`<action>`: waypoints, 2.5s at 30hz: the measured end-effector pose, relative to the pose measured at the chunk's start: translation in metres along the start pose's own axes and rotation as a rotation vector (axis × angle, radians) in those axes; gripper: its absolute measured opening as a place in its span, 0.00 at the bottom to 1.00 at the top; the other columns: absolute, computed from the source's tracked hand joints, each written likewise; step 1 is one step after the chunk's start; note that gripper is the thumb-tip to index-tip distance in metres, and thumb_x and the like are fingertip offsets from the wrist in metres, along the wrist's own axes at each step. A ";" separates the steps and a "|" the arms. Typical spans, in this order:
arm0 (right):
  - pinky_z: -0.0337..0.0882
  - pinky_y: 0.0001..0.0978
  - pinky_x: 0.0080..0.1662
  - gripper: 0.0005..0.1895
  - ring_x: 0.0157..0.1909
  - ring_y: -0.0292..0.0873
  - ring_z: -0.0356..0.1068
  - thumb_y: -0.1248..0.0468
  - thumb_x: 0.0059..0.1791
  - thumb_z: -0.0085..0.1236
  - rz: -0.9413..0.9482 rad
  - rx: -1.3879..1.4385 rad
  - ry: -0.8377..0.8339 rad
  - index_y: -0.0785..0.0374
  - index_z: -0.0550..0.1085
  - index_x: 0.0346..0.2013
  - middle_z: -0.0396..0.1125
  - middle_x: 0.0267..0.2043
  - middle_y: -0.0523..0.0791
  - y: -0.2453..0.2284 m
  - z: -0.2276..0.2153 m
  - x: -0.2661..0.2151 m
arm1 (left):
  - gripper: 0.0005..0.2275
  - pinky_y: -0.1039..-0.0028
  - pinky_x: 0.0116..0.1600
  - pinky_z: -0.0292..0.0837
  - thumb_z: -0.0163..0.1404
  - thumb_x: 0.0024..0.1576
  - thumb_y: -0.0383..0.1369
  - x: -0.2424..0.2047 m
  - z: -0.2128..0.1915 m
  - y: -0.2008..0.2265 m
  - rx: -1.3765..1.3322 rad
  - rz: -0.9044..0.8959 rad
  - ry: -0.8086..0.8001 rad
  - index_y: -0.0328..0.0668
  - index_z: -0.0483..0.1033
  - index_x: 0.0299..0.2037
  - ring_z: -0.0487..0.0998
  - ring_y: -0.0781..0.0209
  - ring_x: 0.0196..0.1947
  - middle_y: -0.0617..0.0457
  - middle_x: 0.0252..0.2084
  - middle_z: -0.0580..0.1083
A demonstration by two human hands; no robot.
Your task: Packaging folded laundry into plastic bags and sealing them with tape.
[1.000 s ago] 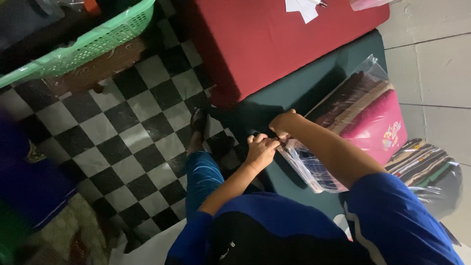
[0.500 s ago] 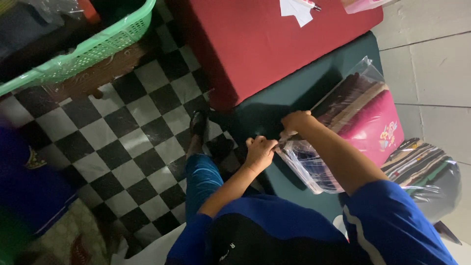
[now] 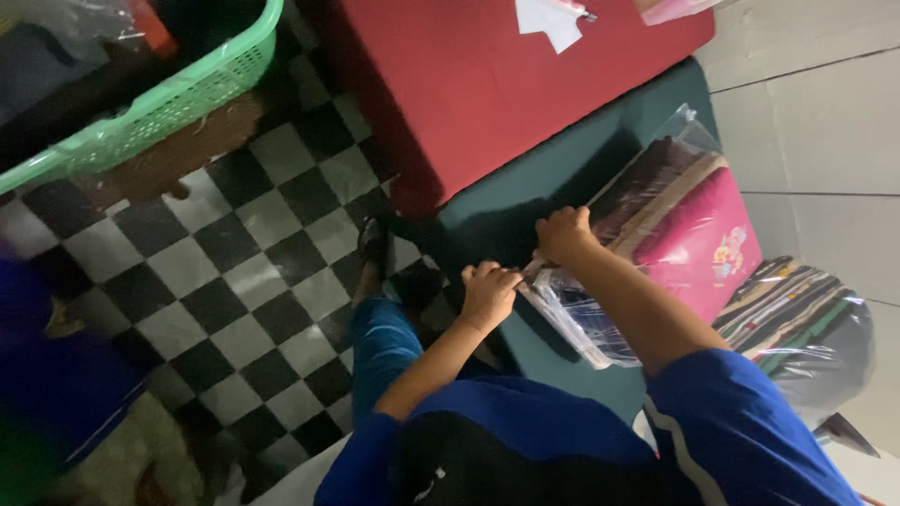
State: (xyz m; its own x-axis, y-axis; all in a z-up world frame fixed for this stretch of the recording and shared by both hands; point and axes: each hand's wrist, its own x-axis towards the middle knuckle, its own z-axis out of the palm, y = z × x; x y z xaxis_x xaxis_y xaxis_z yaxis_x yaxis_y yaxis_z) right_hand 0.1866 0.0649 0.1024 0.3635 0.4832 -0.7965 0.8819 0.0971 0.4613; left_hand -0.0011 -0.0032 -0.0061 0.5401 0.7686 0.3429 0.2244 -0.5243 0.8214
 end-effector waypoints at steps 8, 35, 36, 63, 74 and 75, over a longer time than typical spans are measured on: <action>0.60 0.54 0.57 0.39 0.63 0.51 0.62 0.33 0.41 0.60 -0.047 0.015 -0.049 0.51 0.72 0.58 0.67 0.59 0.47 -0.025 -0.013 -0.030 | 0.12 0.52 0.52 0.58 0.57 0.48 0.31 -0.004 0.007 -0.005 -0.006 0.012 0.026 0.54 0.77 0.43 0.73 0.58 0.49 0.63 0.41 0.76; 0.62 0.50 0.50 0.28 0.56 0.48 0.65 0.39 0.39 0.64 0.006 -0.004 0.436 0.46 0.75 0.49 0.68 0.48 0.41 0.024 -0.044 -0.145 | 0.17 0.55 0.51 0.57 0.53 0.53 0.33 0.007 -0.015 0.014 0.185 0.065 0.018 0.59 0.79 0.54 0.72 0.59 0.48 0.67 0.44 0.78; 0.63 0.48 0.50 0.31 0.55 0.48 0.65 0.36 0.37 0.65 -0.003 -0.066 0.442 0.44 0.75 0.50 0.68 0.47 0.40 0.031 -0.065 -0.174 | 0.17 0.55 0.53 0.57 0.52 0.55 0.33 0.006 -0.016 0.016 0.196 0.059 0.013 0.59 0.79 0.54 0.72 0.60 0.49 0.67 0.45 0.77; 0.73 0.45 0.44 0.29 0.44 0.49 0.76 0.52 0.41 0.66 -0.080 0.200 0.438 0.44 0.71 0.57 0.73 0.42 0.43 0.077 -0.050 -0.210 | 0.25 0.38 0.69 0.56 0.42 0.64 0.34 0.011 -0.003 0.055 -0.080 0.038 -0.161 0.35 0.59 0.72 0.62 0.39 0.73 0.39 0.73 0.61; 0.74 0.44 0.46 0.25 0.47 0.47 0.74 0.53 0.39 0.67 -0.140 0.155 0.625 0.50 0.74 0.49 0.72 0.43 0.43 0.101 -0.036 -0.222 | 0.25 0.38 0.69 0.55 0.41 0.63 0.33 0.011 -0.007 0.056 -0.060 0.057 -0.162 0.37 0.57 0.72 0.62 0.40 0.73 0.41 0.74 0.60; 0.74 0.45 0.45 0.26 0.47 0.47 0.74 0.52 0.38 0.67 -0.148 0.146 0.668 0.50 0.75 0.50 0.72 0.42 0.43 0.104 -0.035 -0.223 | 0.25 0.39 0.69 0.55 0.41 0.63 0.33 0.011 -0.007 0.055 -0.060 0.061 -0.153 0.37 0.57 0.73 0.62 0.40 0.73 0.42 0.74 0.60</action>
State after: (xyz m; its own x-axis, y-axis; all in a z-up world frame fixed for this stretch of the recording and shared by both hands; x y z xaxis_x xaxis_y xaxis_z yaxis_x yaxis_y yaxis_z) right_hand 0.1861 -0.0021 0.3419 0.0156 0.9102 -0.4139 0.9563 0.1073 0.2721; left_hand 0.0118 -0.0217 0.0462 0.6690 0.6692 0.3233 0.1413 -0.5416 0.8287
